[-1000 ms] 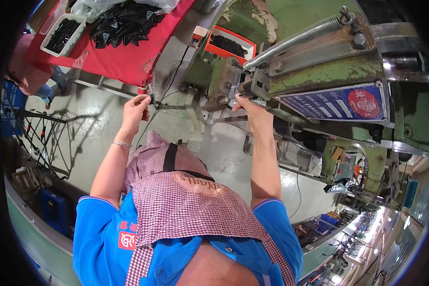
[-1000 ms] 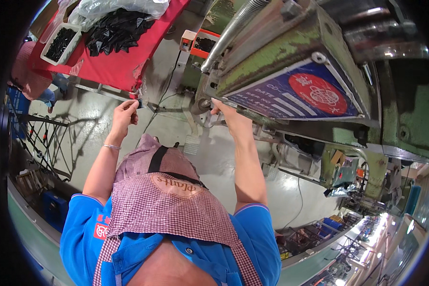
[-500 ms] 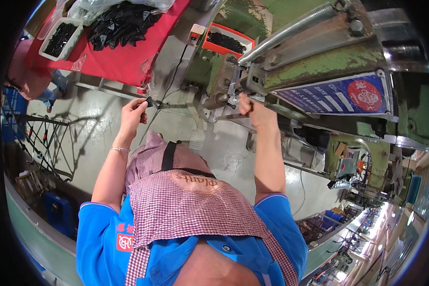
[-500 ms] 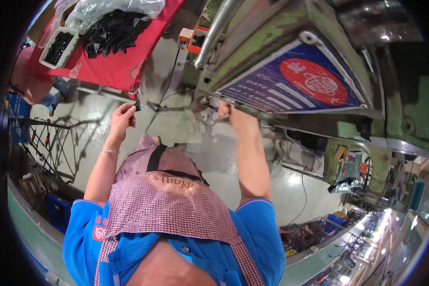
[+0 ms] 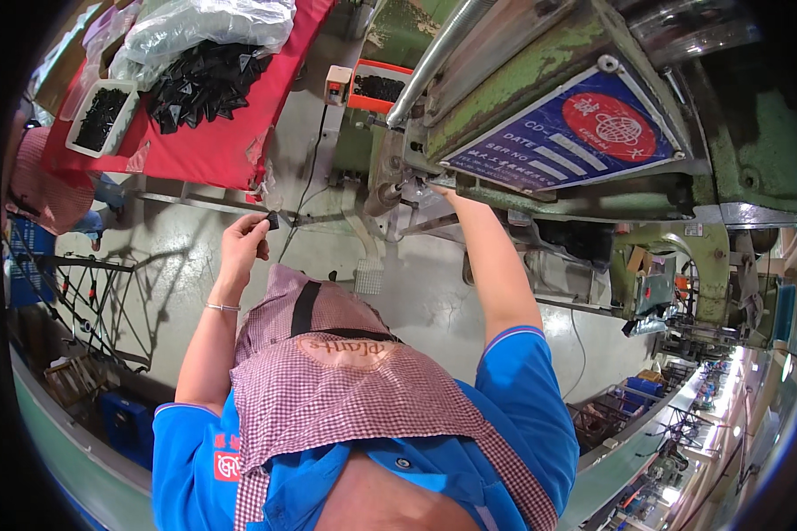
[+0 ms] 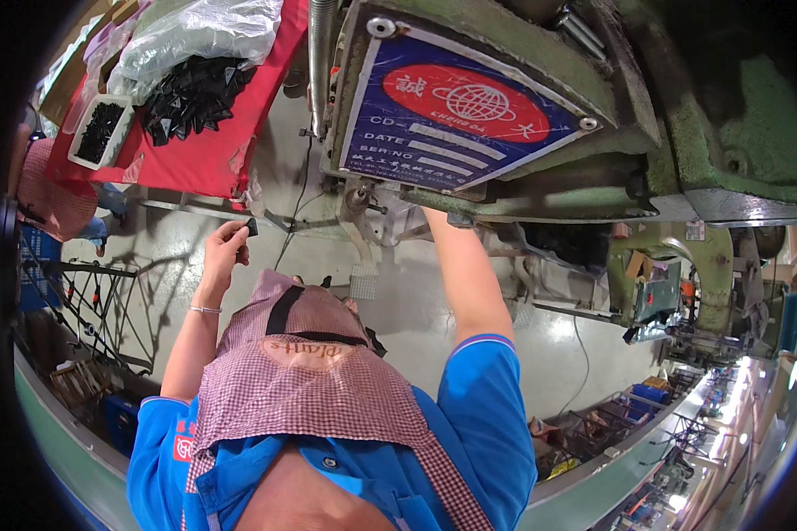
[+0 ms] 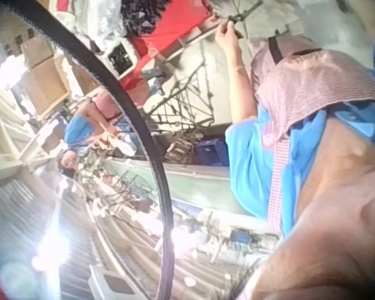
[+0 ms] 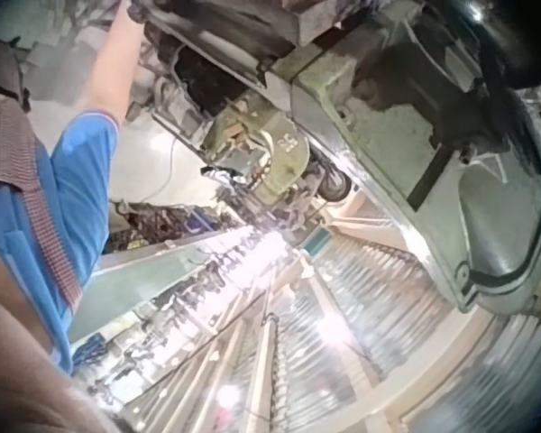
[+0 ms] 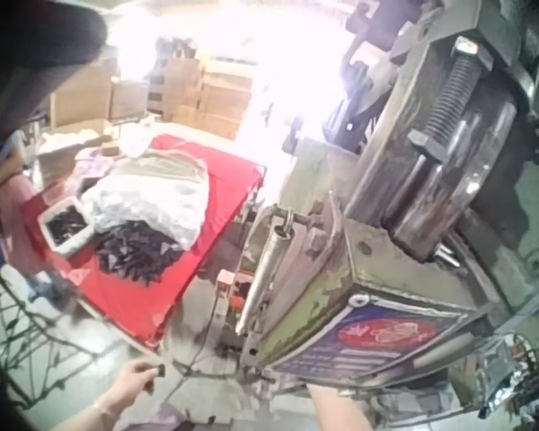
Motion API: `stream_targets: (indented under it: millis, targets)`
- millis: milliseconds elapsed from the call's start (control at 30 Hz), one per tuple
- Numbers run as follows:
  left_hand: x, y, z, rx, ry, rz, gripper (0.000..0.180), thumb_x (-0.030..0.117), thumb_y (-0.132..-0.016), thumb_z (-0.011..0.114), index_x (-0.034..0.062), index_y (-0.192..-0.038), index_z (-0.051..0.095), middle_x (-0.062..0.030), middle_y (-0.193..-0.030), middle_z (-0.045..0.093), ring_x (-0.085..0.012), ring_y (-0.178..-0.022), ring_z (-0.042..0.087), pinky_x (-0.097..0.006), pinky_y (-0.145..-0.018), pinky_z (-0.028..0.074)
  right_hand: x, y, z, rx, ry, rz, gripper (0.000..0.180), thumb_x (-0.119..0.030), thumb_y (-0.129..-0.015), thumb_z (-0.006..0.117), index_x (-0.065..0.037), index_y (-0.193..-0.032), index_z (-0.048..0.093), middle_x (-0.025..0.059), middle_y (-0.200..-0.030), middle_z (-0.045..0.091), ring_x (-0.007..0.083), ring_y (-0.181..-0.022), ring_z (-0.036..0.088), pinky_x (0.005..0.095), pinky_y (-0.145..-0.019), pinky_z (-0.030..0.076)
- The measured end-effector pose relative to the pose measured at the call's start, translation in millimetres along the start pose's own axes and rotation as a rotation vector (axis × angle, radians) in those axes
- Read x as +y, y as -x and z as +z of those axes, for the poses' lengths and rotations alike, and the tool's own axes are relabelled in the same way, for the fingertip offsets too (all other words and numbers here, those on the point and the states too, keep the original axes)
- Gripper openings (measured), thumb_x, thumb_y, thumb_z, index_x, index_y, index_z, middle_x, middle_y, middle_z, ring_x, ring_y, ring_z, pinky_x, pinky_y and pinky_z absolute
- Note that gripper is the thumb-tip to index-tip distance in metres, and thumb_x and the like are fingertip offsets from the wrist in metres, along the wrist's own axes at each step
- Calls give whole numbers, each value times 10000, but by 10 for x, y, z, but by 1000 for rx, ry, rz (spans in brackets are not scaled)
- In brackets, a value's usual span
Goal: The person assembles metal furniture frames by attaching black plastic feet using a pneumatic riveting machine. They pick frames from a conveyor, position them under the machine, and secure the feet before moving the frames along the line.
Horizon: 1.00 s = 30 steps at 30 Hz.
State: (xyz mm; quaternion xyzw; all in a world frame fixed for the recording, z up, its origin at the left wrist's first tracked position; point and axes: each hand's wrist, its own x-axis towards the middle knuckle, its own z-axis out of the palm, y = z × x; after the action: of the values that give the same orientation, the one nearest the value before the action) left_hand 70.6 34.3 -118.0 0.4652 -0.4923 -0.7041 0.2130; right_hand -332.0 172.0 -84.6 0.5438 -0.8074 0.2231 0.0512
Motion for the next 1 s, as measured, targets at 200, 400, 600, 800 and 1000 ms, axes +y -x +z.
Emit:
stream_targets:
  millis: [200,400,600,800,1000]
  targets:
    - [-36,54,-3,-2,-22,-37,180,131,-889,626,13,-1023,648,-8,-692,590,-85,-513,537,-242,-446,442,77,42,-50,26,30,-12,157,-179,-841,638,-65,-913,557,49,-794,508,195,-698,463,367,-613,397]
    - [278,160,290,-84,35,14,191,125,-888,633,-7,-1026,634,-10,-677,578,-82,-515,536,-238,-452,443,79,98,-48,67,69,-25,188,-190,-831,647,-73,-950,562,55,-850,521,207,-761,474,382,-661,401]
    - [642,324,641,-241,25,48,186,124,-901,619,-15,-1025,611,-13,-669,550,-96,-531,529,-240,-470,434,61,86,-50,101,97,-28,224,-202,-821,657,-81,-986,566,61,-906,534,218,-823,484,398,-709,404]
    - [928,451,891,-338,41,89,185,105,-902,612,-33,-1025,626,-8,-656,563,-76,-512,534,-226,-451,437,69,140,-56,113,124,-34,263,-213,-811,666,-89,-1023,571,67,-962,546,229,-886,495,413,-758,408]
    - [1253,499,1252,-432,-20,148,220,123,-940,561,-29,-1091,607,-12,-659,558,-84,-509,513,-233,-472,425,89,172,-89,120,154,-44,305,-225,-801,675,-97,-1060,575,73,-1018,559,241,-949,506,428,-806,412]
